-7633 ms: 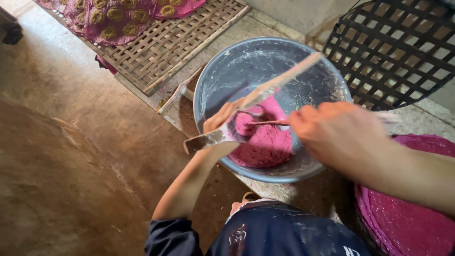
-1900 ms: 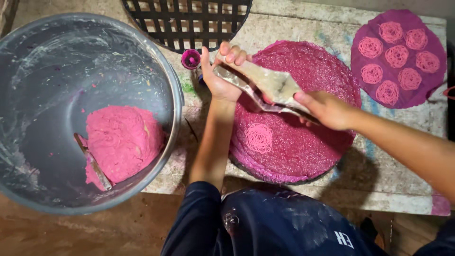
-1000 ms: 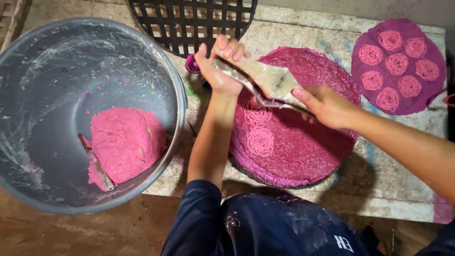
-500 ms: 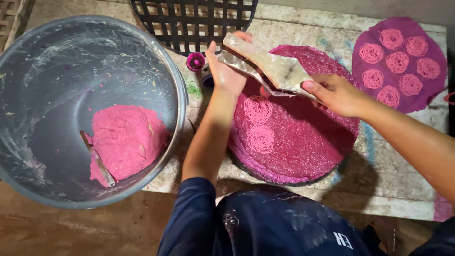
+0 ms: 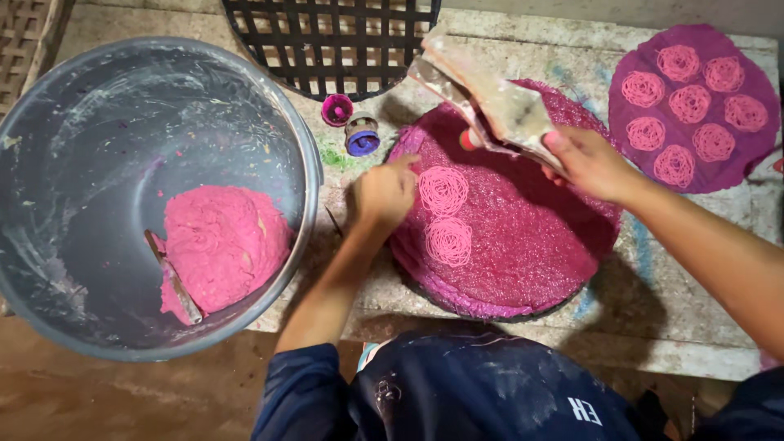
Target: The person scoops pink dough from a basin and uses a manual extruder to press it into thin strands, forming circular nests on a purple tray. The person repeats this process, filling multiple spots on the tray with the extruded dough nests.
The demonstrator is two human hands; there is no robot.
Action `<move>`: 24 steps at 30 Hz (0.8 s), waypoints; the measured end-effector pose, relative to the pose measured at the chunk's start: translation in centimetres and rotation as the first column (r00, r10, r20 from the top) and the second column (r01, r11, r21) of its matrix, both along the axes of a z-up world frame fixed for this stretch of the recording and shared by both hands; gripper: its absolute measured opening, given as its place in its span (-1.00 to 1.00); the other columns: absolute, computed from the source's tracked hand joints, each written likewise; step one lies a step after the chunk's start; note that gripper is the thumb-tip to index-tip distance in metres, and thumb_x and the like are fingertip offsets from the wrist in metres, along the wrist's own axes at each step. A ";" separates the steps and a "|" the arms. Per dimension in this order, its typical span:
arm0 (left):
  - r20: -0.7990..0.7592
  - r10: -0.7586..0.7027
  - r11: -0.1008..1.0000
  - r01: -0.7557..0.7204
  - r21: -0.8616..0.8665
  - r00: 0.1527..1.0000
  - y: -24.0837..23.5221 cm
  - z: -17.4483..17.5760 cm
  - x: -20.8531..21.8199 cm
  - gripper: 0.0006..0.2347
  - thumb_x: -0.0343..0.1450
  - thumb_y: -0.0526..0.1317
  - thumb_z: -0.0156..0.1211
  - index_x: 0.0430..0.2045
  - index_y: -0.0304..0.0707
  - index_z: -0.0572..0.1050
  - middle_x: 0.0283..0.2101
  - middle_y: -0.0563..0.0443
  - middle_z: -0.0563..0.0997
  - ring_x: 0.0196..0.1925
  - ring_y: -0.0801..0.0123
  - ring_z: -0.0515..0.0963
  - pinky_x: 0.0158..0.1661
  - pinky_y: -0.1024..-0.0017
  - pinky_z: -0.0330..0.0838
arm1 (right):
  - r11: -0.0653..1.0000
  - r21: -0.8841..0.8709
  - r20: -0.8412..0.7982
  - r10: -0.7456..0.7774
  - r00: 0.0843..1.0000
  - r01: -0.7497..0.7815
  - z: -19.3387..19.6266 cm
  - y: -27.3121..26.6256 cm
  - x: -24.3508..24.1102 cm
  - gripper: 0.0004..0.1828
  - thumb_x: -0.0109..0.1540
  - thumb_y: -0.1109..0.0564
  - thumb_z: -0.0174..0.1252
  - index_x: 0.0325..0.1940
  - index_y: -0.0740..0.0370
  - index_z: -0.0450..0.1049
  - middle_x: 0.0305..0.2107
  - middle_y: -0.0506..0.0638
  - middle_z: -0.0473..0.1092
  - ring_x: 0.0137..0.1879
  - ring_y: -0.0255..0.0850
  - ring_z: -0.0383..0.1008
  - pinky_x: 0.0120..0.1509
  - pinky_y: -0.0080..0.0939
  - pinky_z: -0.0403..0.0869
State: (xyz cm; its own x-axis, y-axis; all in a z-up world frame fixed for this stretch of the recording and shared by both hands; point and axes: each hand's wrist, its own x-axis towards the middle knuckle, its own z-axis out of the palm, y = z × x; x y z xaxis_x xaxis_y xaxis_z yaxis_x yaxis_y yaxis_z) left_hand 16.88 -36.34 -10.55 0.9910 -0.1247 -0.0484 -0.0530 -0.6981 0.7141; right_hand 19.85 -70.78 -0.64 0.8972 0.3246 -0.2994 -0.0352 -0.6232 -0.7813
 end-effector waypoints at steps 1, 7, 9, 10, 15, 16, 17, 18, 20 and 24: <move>0.046 -0.006 0.998 0.003 0.070 0.999 0.0 1.0 0.0 -0.78 0.47 -0.18 0.14 -0.09 -0.05 0.68 -0.05 0.14 0.77 -0.35 0.39 0.64 -0.24 0.32 0.52 | 1.000 0.003 -0.028 0.004 1.000 -0.004 0.1 -0.6 -0.2 -0.30 0.42 -0.38 -0.27 -0.20 0.28 0.47 -0.53 -0.04 0.42 -0.43 -0.28 0.42 -0.34 -0.19 0.40; 0.107 -0.236 -0.432 -0.005 -0.902 0.966 -5.6 4.8 7.6 -0.79 0.55 -0.09 0.11 -0.02 -0.14 0.46 -0.06 0.10 0.54 0.12 0.30 0.51 0.29 0.22 0.30 | 0.995 -0.019 -0.309 0.089 0.947 -0.099 1.0 -1.2 0.2 -0.16 0.32 -0.48 -0.37 -0.29 0.25 0.55 -0.57 0.01 0.50 -0.47 -0.23 0.50 -0.31 -0.16 0.51; 0.169 -0.185 -0.582 0.030 -0.813 0.968 -7.7 4.9 9.6 -0.82 0.60 -0.06 0.08 -0.14 -0.14 0.43 -0.22 0.13 0.46 -0.03 0.31 0.47 0.24 0.20 0.31 | 0.992 -0.096 -0.323 0.051 0.945 -0.087 2.0 -1.0 0.9 -0.15 0.33 -0.47 -0.34 -0.30 0.30 0.56 -0.58 0.04 0.50 -0.49 -0.21 0.48 -0.33 -0.12 0.50; 0.159 -0.166 -0.622 0.022 -0.783 0.973 -8.4 5.0 10.7 -0.81 0.60 -0.04 0.07 -0.22 -0.14 0.41 -0.29 0.14 0.40 -0.12 0.35 0.44 0.18 0.21 0.33 | 0.984 -0.162 -0.261 0.024 0.965 -0.069 2.6 -0.9 1.5 -0.14 0.35 -0.46 -0.32 -0.31 0.34 0.55 -0.58 0.05 0.49 -0.49 -0.20 0.48 -0.33 -0.11 0.49; 0.079 -0.081 -0.638 0.009 -0.770 0.994 -9.0 3.7 14.8 -0.76 0.55 -0.03 0.06 -0.45 -0.09 0.31 -0.47 0.20 0.26 -0.38 0.44 0.30 -0.07 0.29 0.32 | 0.958 -0.278 -0.060 -0.093 0.994 0.073 2.9 1.8 2.6 -0.24 0.37 -0.41 -0.23 -0.18 0.34 0.53 -0.57 0.01 0.46 -0.48 -0.23 0.45 -0.30 -0.14 0.48; 0.074 -0.066 -0.615 0.018 -0.789 0.995 -8.7 3.2 15.2 -0.76 0.54 -0.04 0.07 -0.47 -0.08 0.30 -0.49 0.20 0.25 -0.40 0.45 0.29 -0.09 0.29 0.31 | 0.961 -0.268 -0.032 -0.085 0.996 0.073 2.5 2.5 2.6 -0.27 0.36 -0.40 -0.23 -0.13 0.29 0.53 -0.58 0.00 0.46 -0.49 -0.24 0.46 -0.31 -0.14 0.48; 0.070 -0.051 -0.591 0.026 -0.806 0.996 -8.5 2.7 15.7 -0.76 0.53 -0.05 0.08 -0.49 -0.07 0.29 -0.51 0.21 0.25 -0.42 0.46 0.28 -0.12 0.29 0.31 | 0.963 -0.258 -0.003 -0.077 0.997 0.073 2.3 2.8 2.5 -0.30 0.35 -0.39 -0.23 -0.09 0.25 0.52 -0.59 -0.01 0.45 -0.49 -0.25 0.46 -0.32 -0.15 0.47; 0.041 -0.048 -0.585 0.005 -0.811 0.998 -8.6 2.1 15.7 -0.76 0.53 -0.05 0.09 -0.49 -0.06 0.29 -0.51 0.21 0.25 -0.43 0.46 0.28 -0.12 0.30 0.30 | 0.967 -0.249 -0.026 -0.063 0.998 0.055 2.1 3.0 2.4 -0.30 0.35 -0.39 -0.23 -0.09 0.26 0.53 -0.59 0.00 0.45 -0.50 -0.23 0.46 -0.33 -0.14 0.47; -0.018 -0.037 -0.574 -0.036 -0.818 0.999 -8.7 1.2 15.4 -0.76 0.51 -0.04 0.10 -0.50 -0.06 0.28 -0.52 0.22 0.24 -0.43 0.46 0.27 -0.14 0.31 0.30 | 0.973 -0.229 -0.072 -0.034 0.997 0.017 2.0 3.0 2.5 -0.30 0.36 -0.37 -0.25 -0.10 0.27 0.53 -0.60 0.02 0.44 -0.50 -0.20 0.45 -0.34 -0.13 0.46; -0.065 -0.055 -0.641 -0.085 -0.763 0.996 -9.8 1.2 15.5 -0.78 0.47 -0.05 0.10 -0.53 -0.03 0.27 -0.54 0.24 0.24 -0.45 0.47 0.27 -0.17 0.31 0.31 | 0.894 -0.447 -0.086 -0.075 0.993 0.029 3.3 2.2 3.6 -0.26 0.42 -0.38 -0.23 -0.16 0.33 0.55 -0.59 0.01 0.47 -0.46 -0.23 0.50 -0.28 -0.16 0.51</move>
State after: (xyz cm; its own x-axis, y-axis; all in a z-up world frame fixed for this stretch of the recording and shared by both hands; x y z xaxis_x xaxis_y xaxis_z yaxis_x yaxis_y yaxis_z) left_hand 32.37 -46.16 -9.31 0.9980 -0.0114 0.0619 0.0067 0.9970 0.0770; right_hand 23.42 -68.54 2.64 0.8677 0.0910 -0.4887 -0.1390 -0.8995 -0.4143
